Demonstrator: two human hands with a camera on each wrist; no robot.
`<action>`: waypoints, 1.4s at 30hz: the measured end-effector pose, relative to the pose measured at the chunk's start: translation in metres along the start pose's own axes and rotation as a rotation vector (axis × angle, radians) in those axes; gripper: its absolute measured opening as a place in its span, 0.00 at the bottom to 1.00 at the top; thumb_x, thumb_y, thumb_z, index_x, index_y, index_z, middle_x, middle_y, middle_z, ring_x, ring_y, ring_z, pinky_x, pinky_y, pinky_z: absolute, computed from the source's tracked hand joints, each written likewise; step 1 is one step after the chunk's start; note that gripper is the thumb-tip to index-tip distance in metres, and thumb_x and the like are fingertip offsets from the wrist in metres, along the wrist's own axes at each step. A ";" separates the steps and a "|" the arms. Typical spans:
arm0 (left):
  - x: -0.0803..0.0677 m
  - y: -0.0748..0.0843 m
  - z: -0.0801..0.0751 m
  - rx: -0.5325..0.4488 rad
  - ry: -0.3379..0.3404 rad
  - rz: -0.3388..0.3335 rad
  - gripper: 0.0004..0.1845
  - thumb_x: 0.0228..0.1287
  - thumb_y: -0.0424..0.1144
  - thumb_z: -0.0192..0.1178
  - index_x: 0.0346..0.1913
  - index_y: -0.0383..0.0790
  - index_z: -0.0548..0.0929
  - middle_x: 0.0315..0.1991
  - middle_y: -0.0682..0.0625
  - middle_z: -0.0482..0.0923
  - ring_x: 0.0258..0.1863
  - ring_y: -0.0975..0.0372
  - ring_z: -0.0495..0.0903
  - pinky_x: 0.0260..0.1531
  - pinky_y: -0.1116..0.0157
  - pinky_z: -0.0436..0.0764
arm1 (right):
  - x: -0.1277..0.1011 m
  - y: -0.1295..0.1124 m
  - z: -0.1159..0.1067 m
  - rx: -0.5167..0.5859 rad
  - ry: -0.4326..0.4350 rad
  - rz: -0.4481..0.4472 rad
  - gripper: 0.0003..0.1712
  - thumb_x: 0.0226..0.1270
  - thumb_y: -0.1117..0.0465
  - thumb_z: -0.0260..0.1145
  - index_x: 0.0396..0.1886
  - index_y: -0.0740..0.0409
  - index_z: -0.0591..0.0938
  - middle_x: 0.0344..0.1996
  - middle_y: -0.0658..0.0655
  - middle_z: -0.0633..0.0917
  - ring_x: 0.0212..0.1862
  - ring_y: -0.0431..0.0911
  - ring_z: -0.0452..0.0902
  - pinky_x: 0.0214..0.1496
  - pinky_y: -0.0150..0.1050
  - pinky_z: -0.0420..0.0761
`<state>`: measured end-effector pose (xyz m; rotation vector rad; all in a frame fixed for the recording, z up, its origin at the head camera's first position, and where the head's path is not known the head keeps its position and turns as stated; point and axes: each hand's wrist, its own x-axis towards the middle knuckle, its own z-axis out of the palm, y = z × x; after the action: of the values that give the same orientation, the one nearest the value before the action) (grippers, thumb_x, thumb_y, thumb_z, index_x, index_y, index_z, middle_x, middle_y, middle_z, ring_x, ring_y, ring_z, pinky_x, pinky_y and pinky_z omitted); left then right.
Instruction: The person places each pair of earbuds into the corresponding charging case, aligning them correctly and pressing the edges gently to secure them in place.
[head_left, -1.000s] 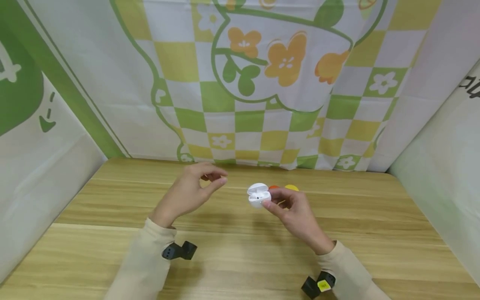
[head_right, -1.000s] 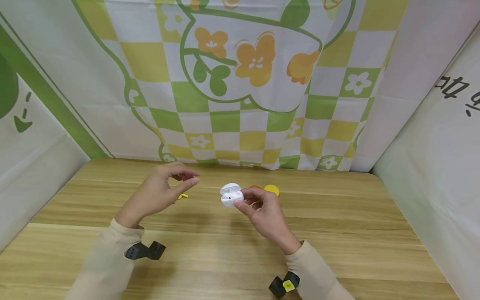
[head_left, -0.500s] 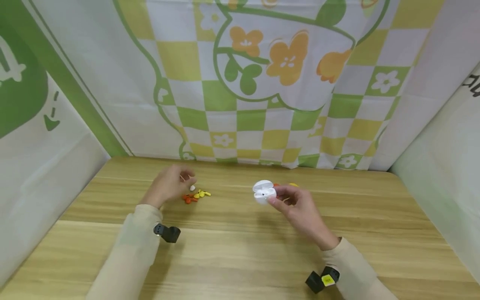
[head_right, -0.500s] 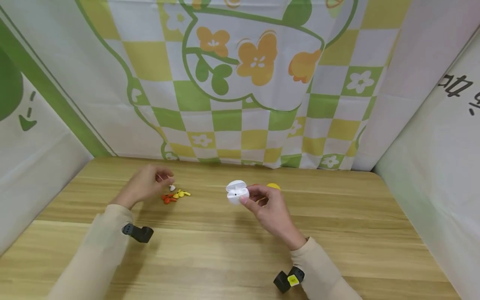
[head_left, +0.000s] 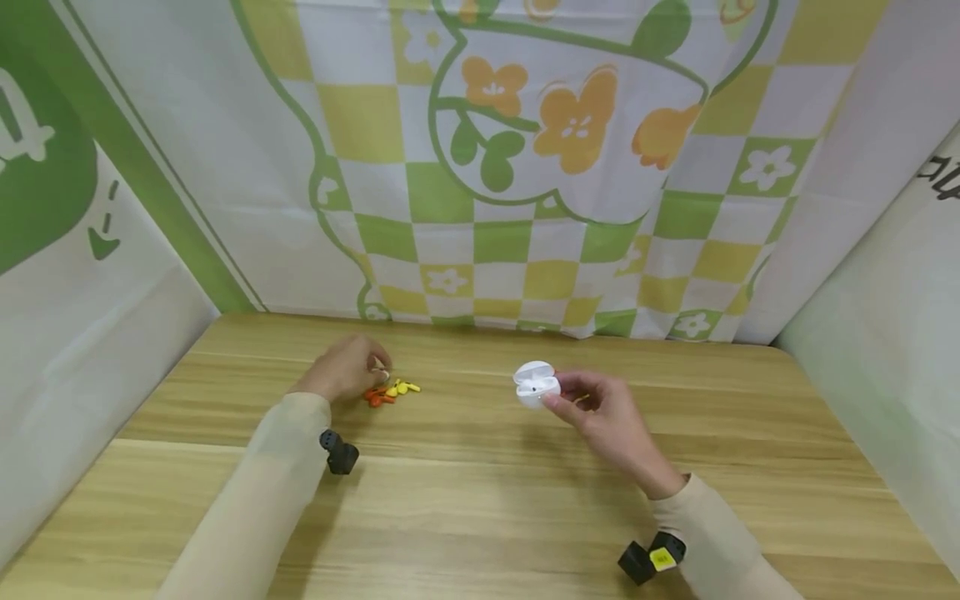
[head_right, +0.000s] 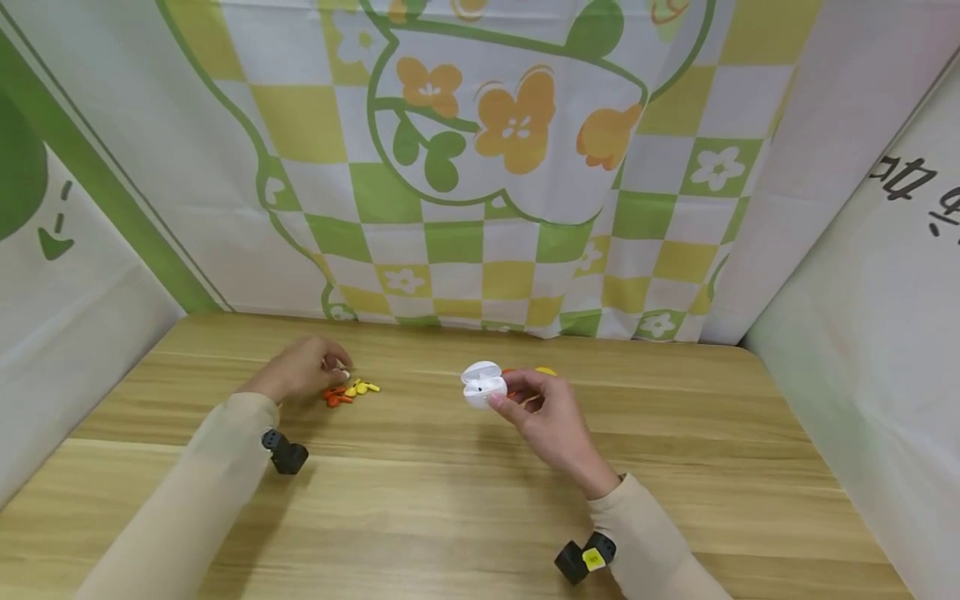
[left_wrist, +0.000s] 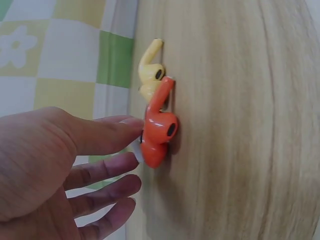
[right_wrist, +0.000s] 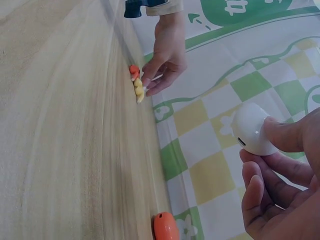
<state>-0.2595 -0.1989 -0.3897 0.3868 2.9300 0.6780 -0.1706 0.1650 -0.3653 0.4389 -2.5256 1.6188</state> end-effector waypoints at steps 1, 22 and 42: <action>0.001 0.000 0.001 0.005 -0.002 0.007 0.09 0.67 0.34 0.65 0.48 0.39 0.89 0.45 0.40 0.83 0.47 0.47 0.80 0.48 0.44 0.78 | 0.000 0.001 0.000 -0.003 0.002 0.000 0.13 0.65 0.67 0.73 0.47 0.69 0.86 0.35 0.58 0.87 0.37 0.45 0.80 0.39 0.34 0.80; -0.009 0.032 -0.003 -0.076 0.102 0.090 0.09 0.73 0.38 0.63 0.48 0.36 0.84 0.40 0.46 0.82 0.40 0.54 0.81 0.43 0.52 0.80 | 0.003 0.001 0.003 0.003 0.011 -0.017 0.12 0.64 0.68 0.74 0.46 0.69 0.87 0.34 0.57 0.86 0.37 0.44 0.79 0.38 0.33 0.80; -0.042 0.130 0.005 -0.379 0.271 0.417 0.07 0.70 0.33 0.65 0.46 0.35 0.87 0.35 0.52 0.84 0.36 0.62 0.81 0.38 0.64 0.82 | 0.006 -0.001 0.011 0.028 0.017 -0.042 0.12 0.63 0.69 0.74 0.45 0.69 0.87 0.35 0.58 0.86 0.37 0.44 0.78 0.38 0.33 0.80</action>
<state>-0.1895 -0.0953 -0.3344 0.9369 2.8779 1.4116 -0.1750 0.1533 -0.3681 0.4750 -2.4675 1.6373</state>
